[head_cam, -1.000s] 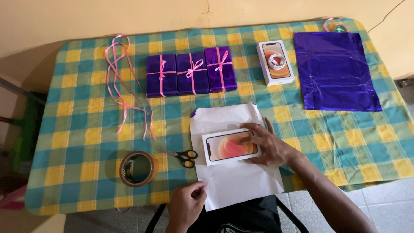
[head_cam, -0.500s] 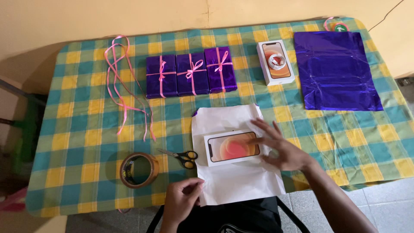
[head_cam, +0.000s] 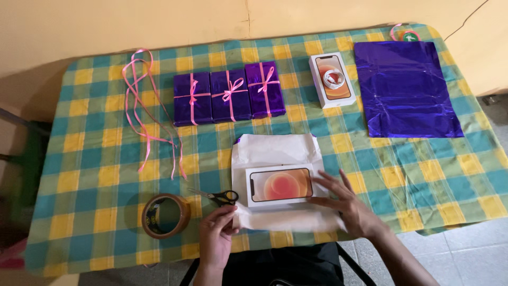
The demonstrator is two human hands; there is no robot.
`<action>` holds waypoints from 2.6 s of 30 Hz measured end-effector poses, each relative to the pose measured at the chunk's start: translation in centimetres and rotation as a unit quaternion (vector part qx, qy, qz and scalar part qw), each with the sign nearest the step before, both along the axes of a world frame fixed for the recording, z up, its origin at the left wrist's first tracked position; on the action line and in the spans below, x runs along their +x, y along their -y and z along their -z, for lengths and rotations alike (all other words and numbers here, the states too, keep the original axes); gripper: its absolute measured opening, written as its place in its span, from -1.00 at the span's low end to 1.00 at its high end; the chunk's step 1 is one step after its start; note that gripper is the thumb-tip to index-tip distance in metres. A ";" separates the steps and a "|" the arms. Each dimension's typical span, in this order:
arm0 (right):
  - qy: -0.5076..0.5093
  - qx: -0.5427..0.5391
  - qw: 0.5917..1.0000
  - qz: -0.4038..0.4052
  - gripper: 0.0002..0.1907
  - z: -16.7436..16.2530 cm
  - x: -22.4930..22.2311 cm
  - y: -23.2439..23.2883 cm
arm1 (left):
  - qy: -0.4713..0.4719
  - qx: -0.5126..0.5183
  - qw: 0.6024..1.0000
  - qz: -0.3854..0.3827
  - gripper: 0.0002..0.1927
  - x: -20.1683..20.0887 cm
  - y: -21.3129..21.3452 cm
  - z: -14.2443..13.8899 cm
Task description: The person wraps a phone-sized box in purple foil wrapping paper at a table. They fold the paper around the box, cut pieces of tape with scissors, and press tape along the seams to secure the wrap, with several already wrapped and ribbon-tied boxes nearby.
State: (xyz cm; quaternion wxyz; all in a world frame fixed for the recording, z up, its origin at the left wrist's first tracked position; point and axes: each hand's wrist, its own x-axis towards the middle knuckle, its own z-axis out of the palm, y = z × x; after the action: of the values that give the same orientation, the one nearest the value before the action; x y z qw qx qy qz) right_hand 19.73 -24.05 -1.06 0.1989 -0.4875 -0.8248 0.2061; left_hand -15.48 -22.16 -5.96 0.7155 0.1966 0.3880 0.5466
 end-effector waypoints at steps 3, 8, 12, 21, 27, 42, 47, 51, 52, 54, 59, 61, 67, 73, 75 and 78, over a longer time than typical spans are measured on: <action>-0.103 0.004 0.995 0.000 -0.63 0.5 -0.5 -0.5 | -0.183 0.131 0.974 0.025 -0.62 -0.9 -0.1 -1.3; -0.147 -0.033 0.985 0.086 -0.77 0.9 -1.0 -0.9 | -0.445 0.433 0.779 0.094 -0.20 -1.8 -1.6 -4.8; -0.198 -0.016 0.976 0.093 -0.83 1.0 -1.3 -0.9 | -0.434 0.285 0.801 0.299 -0.16 -2.3 -2.1 -6.5; -0.288 -0.099 0.926 0.223 -0.75 1.4 -2.3 -0.9 | -0.516 0.300 0.777 0.200 -0.47 0.4 -1.4 -2.5; -0.219 -0.020 0.954 0.205 -0.79 1.3 -1.8 -1.7 | -0.532 0.349 0.767 0.081 -0.83 1.4 -1.8 -1.3; -0.186 -0.098 0.898 0.388 -0.69 1.5 -2.4 -3.0 | -0.573 0.267 0.775 0.003 -0.72 2.7 -2.6 -0.3; -0.178 -0.112 0.891 0.403 -0.67 1.8 -2.2 -3.2 | -0.604 0.185 0.775 0.015 -0.56 2.8 -3.2 -0.5; -0.169 -0.115 0.891 0.404 -0.68 1.9 -2.2 -3.4 | -0.620 0.440 0.642 -0.097 -0.74 4.8 -2.2 -2.8; -0.167 -0.121 0.889 0.410 -0.68 2.0 -2.2 -3.4 | -0.604 0.473 0.638 -0.073 -0.75 5.4 -1.3 -3.5; -0.162 -0.127 0.888 0.411 -0.68 1.9 -2.3 -3.5 | -0.611 0.508 0.605 0.043 -0.63 7.1 -0.2 -4.7; -0.129 -0.057 0.926 0.349 -0.68 0.3 -1.9 -4.5 | -0.636 0.489 0.563 0.198 -0.24 8.5 -0.3 -5.8; -0.135 0.025 0.940 0.311 -0.69 -0.9 -1.8 -5.8 | -0.645 0.486 0.553 0.207 -0.21 8.5 -0.5 -5.9; 0.025 0.113 0.982 0.149 -0.68 -3.5 -3.8 -11.5 | -0.661 0.470 0.537 0.230 -0.26 9.2 -1.3 -6.1; 0.161 0.007 0.985 0.064 -0.41 -5.1 -7.2 -16.7 | -0.683 0.452 0.538 0.198 -0.46 10.5 -2.9 -5.2; 0.191 -0.046 0.979 0.060 -0.41 -5.7 -7.7 -17.6 | -0.685 0.468 0.531 0.175 -0.52 10.7 -3.5 -4.7; 0.207 -0.139 0.966 0.065 -0.47 -6.4 -8.0 -18.4 | -0.672 0.473 0.528 0.214 -0.42 10.6 -4.8 -4.1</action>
State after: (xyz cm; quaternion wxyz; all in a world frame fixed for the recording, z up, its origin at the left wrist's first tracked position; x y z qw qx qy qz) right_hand 11.73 -5.65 5.30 -0.0336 -0.5948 -0.7779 0.2000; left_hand -4.87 -17.35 -1.86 0.1409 0.8927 0.3851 0.1871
